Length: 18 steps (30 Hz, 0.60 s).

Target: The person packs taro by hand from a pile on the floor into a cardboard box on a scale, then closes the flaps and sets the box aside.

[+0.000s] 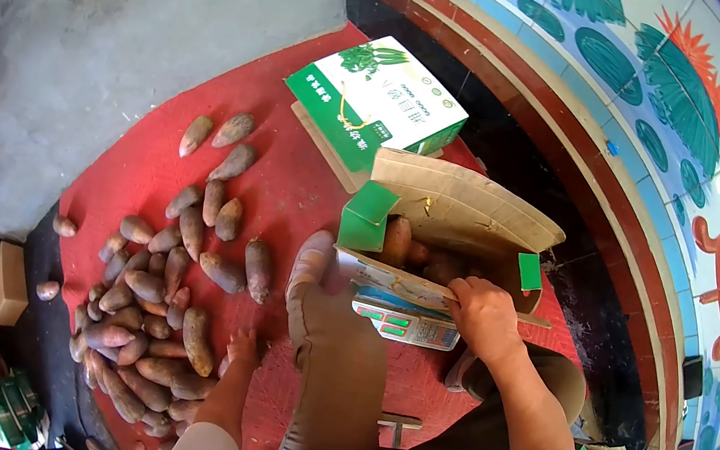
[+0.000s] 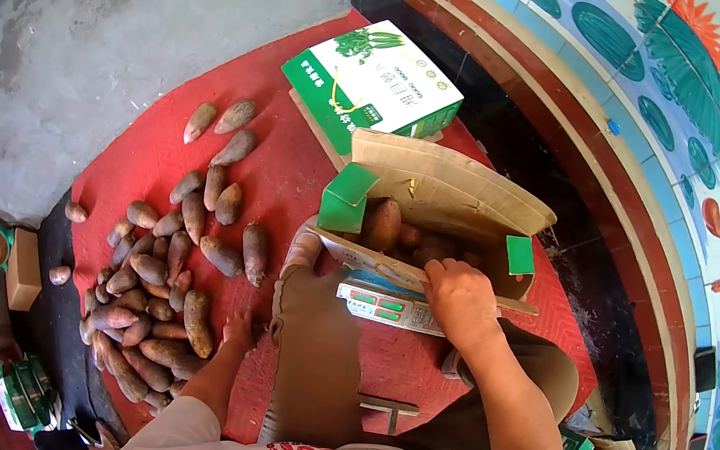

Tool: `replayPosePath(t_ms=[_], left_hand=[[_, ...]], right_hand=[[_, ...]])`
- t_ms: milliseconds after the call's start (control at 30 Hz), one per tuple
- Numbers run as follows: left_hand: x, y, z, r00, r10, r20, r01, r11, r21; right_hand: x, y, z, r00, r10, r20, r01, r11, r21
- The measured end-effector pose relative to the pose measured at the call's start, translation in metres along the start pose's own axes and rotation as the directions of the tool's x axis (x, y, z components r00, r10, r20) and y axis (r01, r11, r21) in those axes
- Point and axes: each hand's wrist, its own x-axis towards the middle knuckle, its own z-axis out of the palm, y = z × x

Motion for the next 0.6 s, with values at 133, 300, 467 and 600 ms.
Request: replayPosePath(t_ms=[133, 300, 467, 600], left_hand=[[-0.031, -0.003, -0.001, 0.999, 0.031, 0.039, -0.033, 0.998, 0.048], [-0.049, -0.02, 0.012, 0.998, 0.039, -0.052, -0.038, 0.999, 0.017], [-0.069, -0.052, -0.001, 0.97, -0.179, -0.161, 0.08, 0.871, -0.485], [-0.083, -0.068, -0.025, 0.868, -0.285, -0.407, -0.097, 0.706, -0.702]], right_hand=[[-0.003, -0.001, 0.0, 1.0, -0.016, -0.007, 0.016, 1.0, -0.024], [-0.007, 0.005, 0.004, 0.999, -0.052, -0.001, 0.052, 0.995, -0.087], [-0.012, 0.015, 0.0, 0.999, -0.028, 0.027, 0.031, 0.993, -0.111], [-0.019, 0.015, -0.012, 0.986, 0.014, 0.167, 0.007, 0.992, -0.126]])
